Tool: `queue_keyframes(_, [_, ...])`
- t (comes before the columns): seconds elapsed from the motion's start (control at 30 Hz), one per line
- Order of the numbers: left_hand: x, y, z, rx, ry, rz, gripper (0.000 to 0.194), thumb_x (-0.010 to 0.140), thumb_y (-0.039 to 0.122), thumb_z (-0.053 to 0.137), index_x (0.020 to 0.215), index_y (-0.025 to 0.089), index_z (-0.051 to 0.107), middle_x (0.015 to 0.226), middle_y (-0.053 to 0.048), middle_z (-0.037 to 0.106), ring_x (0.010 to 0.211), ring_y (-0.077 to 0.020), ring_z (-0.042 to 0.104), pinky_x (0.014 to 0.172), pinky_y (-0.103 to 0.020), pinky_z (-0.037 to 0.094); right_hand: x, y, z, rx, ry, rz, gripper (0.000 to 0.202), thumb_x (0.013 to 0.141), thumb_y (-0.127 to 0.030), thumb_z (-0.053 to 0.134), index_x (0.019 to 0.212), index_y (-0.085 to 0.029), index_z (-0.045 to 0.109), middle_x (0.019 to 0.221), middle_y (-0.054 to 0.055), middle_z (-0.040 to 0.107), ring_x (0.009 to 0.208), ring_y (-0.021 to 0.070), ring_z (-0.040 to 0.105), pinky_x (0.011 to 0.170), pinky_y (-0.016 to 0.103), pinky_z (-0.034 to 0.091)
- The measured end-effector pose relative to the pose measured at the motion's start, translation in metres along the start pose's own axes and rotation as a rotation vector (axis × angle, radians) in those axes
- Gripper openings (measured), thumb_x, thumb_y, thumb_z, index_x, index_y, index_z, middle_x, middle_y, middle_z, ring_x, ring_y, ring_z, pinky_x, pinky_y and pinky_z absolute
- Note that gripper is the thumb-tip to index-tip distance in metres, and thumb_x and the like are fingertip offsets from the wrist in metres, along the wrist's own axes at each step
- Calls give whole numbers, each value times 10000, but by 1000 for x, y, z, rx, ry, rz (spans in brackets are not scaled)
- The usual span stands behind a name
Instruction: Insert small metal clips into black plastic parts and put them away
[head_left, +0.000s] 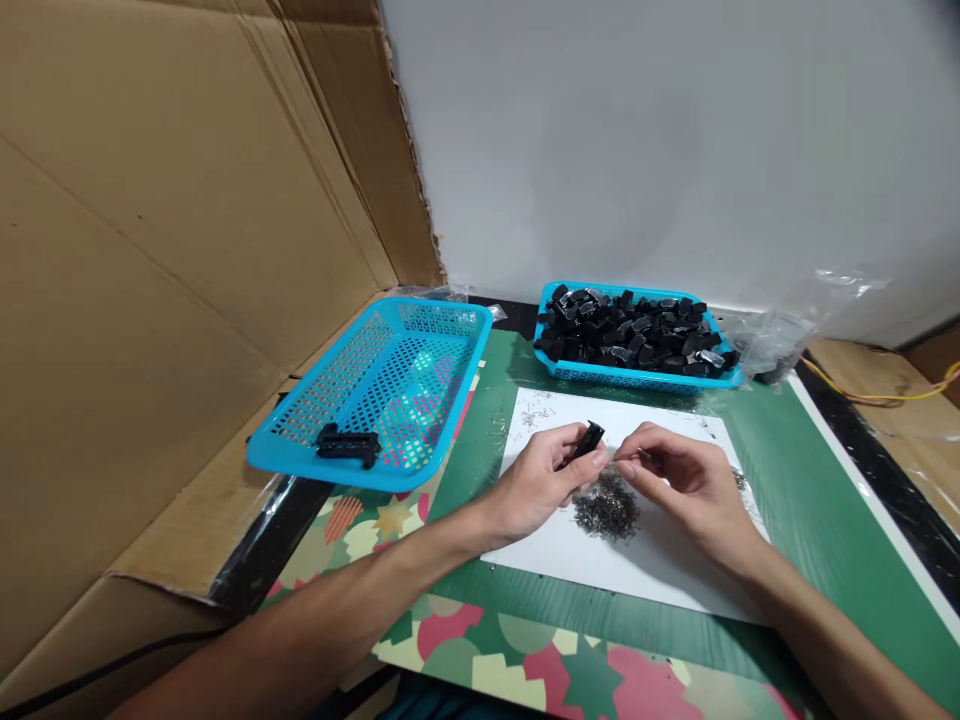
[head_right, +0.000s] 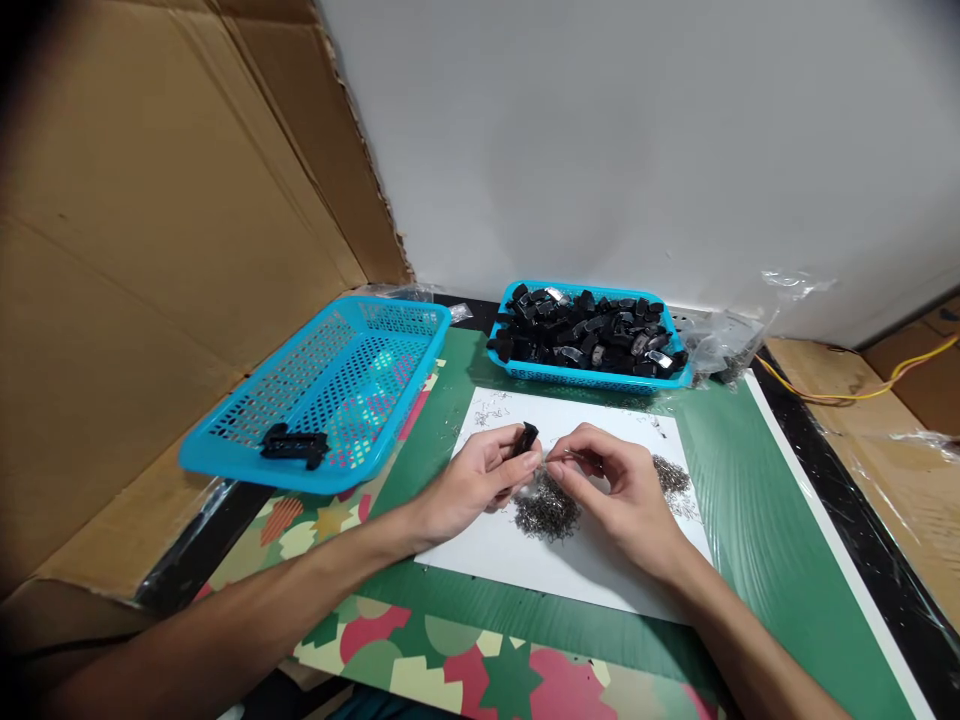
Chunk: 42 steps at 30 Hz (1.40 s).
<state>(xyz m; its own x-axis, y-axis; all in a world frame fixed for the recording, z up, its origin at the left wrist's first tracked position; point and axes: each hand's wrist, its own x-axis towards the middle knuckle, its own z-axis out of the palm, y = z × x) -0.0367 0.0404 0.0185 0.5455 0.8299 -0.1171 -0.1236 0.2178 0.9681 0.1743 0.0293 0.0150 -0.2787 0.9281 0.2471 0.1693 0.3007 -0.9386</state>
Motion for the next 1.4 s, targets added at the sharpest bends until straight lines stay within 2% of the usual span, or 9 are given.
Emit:
queue_keyframes(0.17, [1, 3, 1, -66, -12, -10, 438, 948, 554, 695, 1095, 145, 643, 849, -7, 545, 675, -103, 428, 592, -241, 292, -5, -1, -2, -238, 67, -145, 92, 1022, -245, 620, 975, -241, 698, 880, 40, 696, 762, 185, 610, 672, 330, 468])
queue_keyframes(0.43, [2, -3, -1, -96, 12, 8, 384, 962, 509, 693, 1098, 150, 676, 859, -9, 551, 719, -116, 450, 660, -252, 336, -5, -2, -4, -397, 37, -267, 165, 968, -116, 596, 1003, -260, 670, 851, 24, 701, 747, 191, 629, 628, 331, 469])
queue_keyframes(0.7, [3, 0, -3, -188, 15, -11, 380, 913, 358, 716, 1229, 147, 728, 1047, -75, 638, 813, -144, 563, 720, -254, 430, -3, -3, -5, -441, 30, -386, 206, 951, -85, 617, 1027, -261, 693, 800, 21, 714, 726, 198, 652, 647, 345, 515])
queue_keyframes(0.8, [3, 1, -1, -166, 9, 24, 413, 929, 414, 729, 1243, 147, 735, 1076, -89, 664, 846, -162, 590, 745, -265, 464, -5, -3, -4, -424, 48, -420, 243, 945, -72, 655, 1068, -266, 733, 823, 32, 734, 726, 203, 668, 635, 347, 525])
queue_keyframes(0.93, [3, 0, 0, -127, -9, 54, 468, 945, 487, 742, 1273, 153, 738, 1008, -81, 694, 834, -164, 597, 772, -272, 479, -5, -2, -2, -441, 62, -465, 252, 936, -63, 680, 1066, -266, 755, 814, 33, 740, 694, 195, 662, 612, 345, 526])
queue_keyframes(1.13, [5, -4, -2, -79, 3, 95, 434, 969, 473, 727, 1273, 163, 752, 1099, -99, 728, 844, -157, 612, 753, -256, 472, -4, -1, -3, -510, 53, -501, 217, 945, -73, 674, 1043, -253, 747, 799, 36, 724, 683, 187, 652, 597, 336, 519])
queue_keyframes(1.4, [4, 2, -2, 31, 20, 111, 370, 987, 433, 711, 1216, 152, 780, 1224, -133, 752, 1076, -232, 682, 886, -289, 535, -5, -3, -4, -642, 19, -564, 167, 976, -75, 654, 991, -218, 736, 758, 33, 706, 652, 161, 628, 589, 306, 492])
